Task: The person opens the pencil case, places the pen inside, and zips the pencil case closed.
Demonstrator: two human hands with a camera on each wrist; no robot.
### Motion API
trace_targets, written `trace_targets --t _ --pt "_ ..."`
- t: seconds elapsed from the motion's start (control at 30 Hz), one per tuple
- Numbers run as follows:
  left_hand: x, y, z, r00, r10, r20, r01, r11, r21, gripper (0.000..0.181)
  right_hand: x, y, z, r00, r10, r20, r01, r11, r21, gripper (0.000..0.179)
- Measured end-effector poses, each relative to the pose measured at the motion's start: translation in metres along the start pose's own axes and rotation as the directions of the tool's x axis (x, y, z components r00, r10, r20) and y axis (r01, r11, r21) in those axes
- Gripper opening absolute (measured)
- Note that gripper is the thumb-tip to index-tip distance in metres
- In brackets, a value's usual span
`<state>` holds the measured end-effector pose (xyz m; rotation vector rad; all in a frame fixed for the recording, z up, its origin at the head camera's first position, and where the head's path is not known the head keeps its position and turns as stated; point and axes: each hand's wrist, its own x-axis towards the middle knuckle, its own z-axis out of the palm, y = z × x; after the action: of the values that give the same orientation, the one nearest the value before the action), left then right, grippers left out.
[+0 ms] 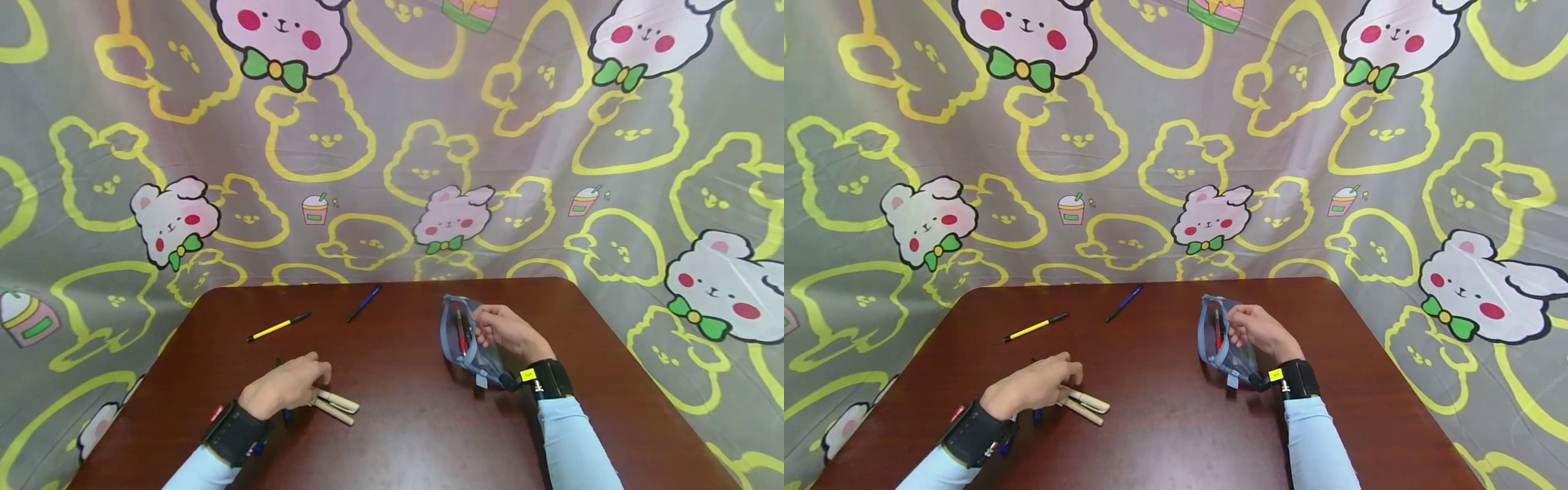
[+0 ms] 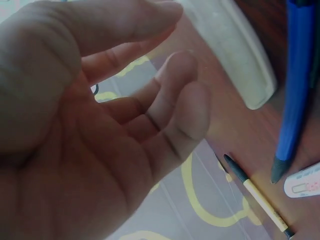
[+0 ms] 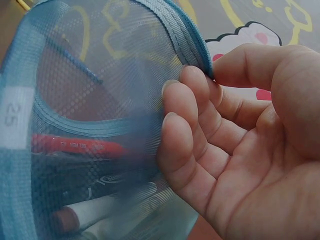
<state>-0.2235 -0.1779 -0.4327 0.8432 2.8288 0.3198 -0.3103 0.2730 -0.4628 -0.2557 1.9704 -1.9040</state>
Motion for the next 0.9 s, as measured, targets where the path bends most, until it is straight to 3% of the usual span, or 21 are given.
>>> trace_targets --t 0.13,0.3,0.47,0.63,0.9 --pt "0.002 0.001 0.005 0.997 0.055 -0.045 -0.053 0.998 0.045 0.014 0.001 0.002 0.001 1.0 0.002 -0.012 -0.002 1.0 0.009 0.014" --pt "0.006 0.004 0.008 0.997 0.062 -0.051 -0.056 0.992 0.113 0.015 0.001 0.002 0.001 1.0 0.007 -0.015 -0.007 1.0 0.0 0.015" --pt "0.011 0.008 0.013 1.0 0.011 -0.025 -0.007 0.986 0.165 0.017 0.002 0.002 0.0 1.0 -0.002 -0.017 0.002 1.0 -0.018 0.016" --pt "0.014 0.012 0.013 0.999 -0.044 0.0 0.043 0.987 0.157 0.019 0.003 0.002 -0.001 1.0 -0.012 -0.01 0.012 1.0 -0.017 0.016" --pt "0.019 0.012 0.011 0.998 -0.053 0.027 0.049 0.988 0.143 0.024 0.002 0.003 -0.004 1.0 -0.003 -0.017 0.003 1.0 -0.002 0.016"
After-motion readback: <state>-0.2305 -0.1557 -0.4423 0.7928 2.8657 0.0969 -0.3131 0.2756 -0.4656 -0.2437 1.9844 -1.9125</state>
